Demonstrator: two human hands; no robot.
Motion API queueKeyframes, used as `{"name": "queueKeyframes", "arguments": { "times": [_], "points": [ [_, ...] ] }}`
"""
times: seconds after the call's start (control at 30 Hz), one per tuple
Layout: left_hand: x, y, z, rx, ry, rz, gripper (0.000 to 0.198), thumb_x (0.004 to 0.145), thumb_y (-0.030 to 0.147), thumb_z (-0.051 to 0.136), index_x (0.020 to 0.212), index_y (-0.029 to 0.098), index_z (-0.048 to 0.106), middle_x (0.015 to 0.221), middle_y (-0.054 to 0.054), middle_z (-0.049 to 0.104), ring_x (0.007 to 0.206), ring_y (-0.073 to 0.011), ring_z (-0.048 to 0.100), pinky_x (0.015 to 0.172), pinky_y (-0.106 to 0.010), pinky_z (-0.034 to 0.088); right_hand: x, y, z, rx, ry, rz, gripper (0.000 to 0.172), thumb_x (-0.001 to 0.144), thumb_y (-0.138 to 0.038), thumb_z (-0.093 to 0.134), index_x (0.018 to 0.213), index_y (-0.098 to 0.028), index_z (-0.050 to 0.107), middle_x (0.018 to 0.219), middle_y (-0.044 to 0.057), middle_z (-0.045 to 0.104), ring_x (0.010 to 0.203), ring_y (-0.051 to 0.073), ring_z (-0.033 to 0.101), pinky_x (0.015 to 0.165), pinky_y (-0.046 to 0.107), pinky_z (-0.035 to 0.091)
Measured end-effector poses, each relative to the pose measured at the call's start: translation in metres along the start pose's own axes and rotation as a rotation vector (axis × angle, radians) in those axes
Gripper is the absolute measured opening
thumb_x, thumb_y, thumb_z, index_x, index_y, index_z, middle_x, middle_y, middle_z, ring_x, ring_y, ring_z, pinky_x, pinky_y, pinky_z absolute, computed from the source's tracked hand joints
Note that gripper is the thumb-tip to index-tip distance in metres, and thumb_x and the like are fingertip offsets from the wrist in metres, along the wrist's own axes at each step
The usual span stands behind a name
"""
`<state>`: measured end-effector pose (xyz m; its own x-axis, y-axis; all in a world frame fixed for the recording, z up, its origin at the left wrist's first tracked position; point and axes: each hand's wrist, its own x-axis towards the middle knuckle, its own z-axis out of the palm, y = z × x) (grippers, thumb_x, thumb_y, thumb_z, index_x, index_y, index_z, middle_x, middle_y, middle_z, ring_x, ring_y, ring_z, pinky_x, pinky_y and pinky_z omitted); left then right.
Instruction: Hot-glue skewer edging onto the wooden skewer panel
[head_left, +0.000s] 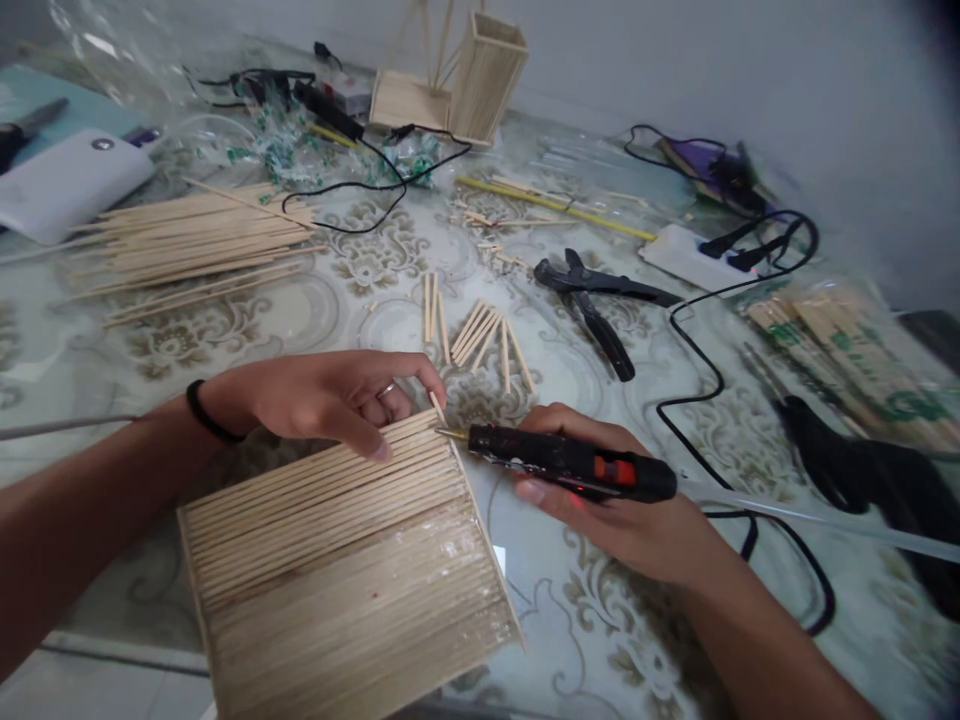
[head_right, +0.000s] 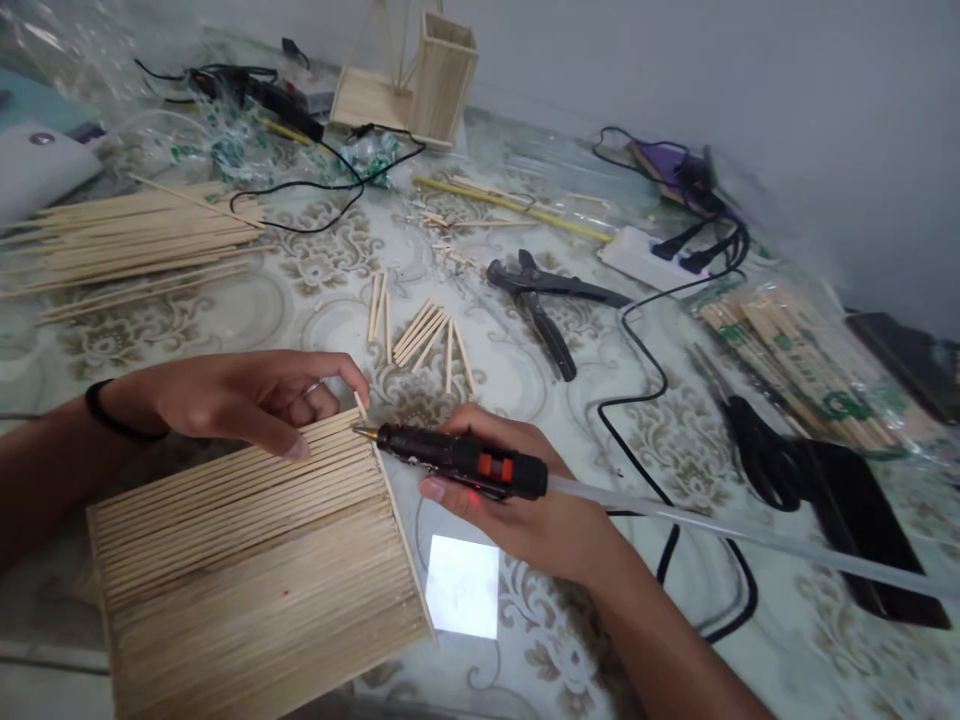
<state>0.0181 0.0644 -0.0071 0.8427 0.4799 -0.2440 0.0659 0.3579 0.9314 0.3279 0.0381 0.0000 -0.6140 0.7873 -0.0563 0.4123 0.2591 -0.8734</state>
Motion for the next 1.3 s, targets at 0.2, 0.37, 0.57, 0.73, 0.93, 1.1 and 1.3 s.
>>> {"name": "queueKeyframes", "arguments": {
  "times": [0.2, 0.37, 0.57, 0.73, 0.93, 1.1, 1.3],
  "points": [
    [0.0, -0.001, -0.001, 0.013, 0.002, 0.023, 0.051, 0.09, 0.022, 0.079, 0.133, 0.02, 0.053, 0.067, 0.006, 0.057, 0.055, -0.0113, 0.047, 0.047, -0.018, 0.033, 0.003, -0.009, 0.002, -0.037, -0.027, -0.148, 0.019, 0.096, -0.027, 0.071, 0.081, -0.024, 0.059, 0.072, -0.003, 0.053, 0.063, 0.016, 0.052, 0.057, 0.031, 0.041],
    [0.0, -0.001, -0.001, 0.035, 0.004, 0.015, 0.051, 0.088, 0.024, 0.08, 0.132, 0.022, 0.053, 0.072, 0.004, 0.062, 0.055, -0.0117, 0.049, 0.048, -0.02, 0.034, 0.0, -0.01, 0.008, -0.071, 0.017, -0.133, 0.02, 0.091, -0.032, 0.079, 0.08, -0.026, 0.063, 0.071, -0.001, 0.057, 0.063, 0.019, 0.053, 0.058, 0.034, 0.042],
    [0.0, 0.001, 0.0, 0.034, 0.009, 0.004, 0.051, 0.088, 0.021, 0.078, 0.132, 0.021, 0.053, 0.07, 0.005, 0.061, 0.056, -0.0117, 0.05, 0.048, -0.02, 0.036, 0.0, -0.004, 0.015, -0.086, 0.016, -0.175, 0.027, 0.093, -0.022, 0.076, 0.076, -0.024, 0.055, 0.068, -0.005, 0.048, 0.065, 0.015, 0.047, 0.066, 0.033, 0.041],
    [0.0, 0.001, 0.0, 0.015, 0.013, 0.0, 0.051, 0.089, 0.026, 0.08, 0.132, 0.021, 0.053, 0.07, 0.005, 0.062, 0.056, -0.0122, 0.051, 0.048, -0.02, 0.036, 0.0, -0.002, 0.012, -0.115, 0.011, -0.166, 0.029, 0.094, -0.018, 0.071, 0.075, -0.025, 0.051, 0.068, -0.005, 0.047, 0.066, 0.015, 0.047, 0.068, 0.034, 0.041],
    [-0.001, 0.001, 0.0, 0.009, 0.016, -0.022, 0.053, 0.087, 0.02, 0.079, 0.132, 0.021, 0.052, 0.073, 0.004, 0.063, 0.055, -0.0115, 0.051, 0.048, -0.02, 0.034, -0.002, -0.001, 0.009, -0.177, 0.051, -0.178, 0.026, 0.09, -0.014, 0.068, 0.074, -0.027, 0.051, 0.066, -0.004, 0.051, 0.062, 0.018, 0.051, 0.068, 0.038, 0.046],
    [-0.001, 0.001, 0.001, 0.0, 0.034, -0.019, 0.053, 0.086, 0.02, 0.08, 0.132, 0.022, 0.053, 0.072, 0.004, 0.062, 0.054, -0.0116, 0.05, 0.048, -0.02, 0.035, -0.004, 0.0, 0.006, -0.161, 0.057, -0.178, 0.031, 0.09, -0.016, 0.066, 0.07, -0.029, 0.047, 0.064, -0.003, 0.048, 0.061, 0.02, 0.051, 0.064, 0.037, 0.048],
    [-0.001, 0.003, 0.002, 0.005, 0.035, -0.036, 0.053, 0.085, 0.018, 0.079, 0.132, 0.021, 0.053, 0.073, 0.004, 0.064, 0.055, -0.0115, 0.051, 0.048, -0.02, 0.036, -0.007, 0.002, 0.004, -0.233, 0.171, -0.11, 0.015, 0.087, -0.024, 0.073, 0.077, -0.029, 0.063, 0.068, 0.0, 0.061, 0.067, 0.024, 0.063, 0.072, 0.042, 0.055]
  ]
}}
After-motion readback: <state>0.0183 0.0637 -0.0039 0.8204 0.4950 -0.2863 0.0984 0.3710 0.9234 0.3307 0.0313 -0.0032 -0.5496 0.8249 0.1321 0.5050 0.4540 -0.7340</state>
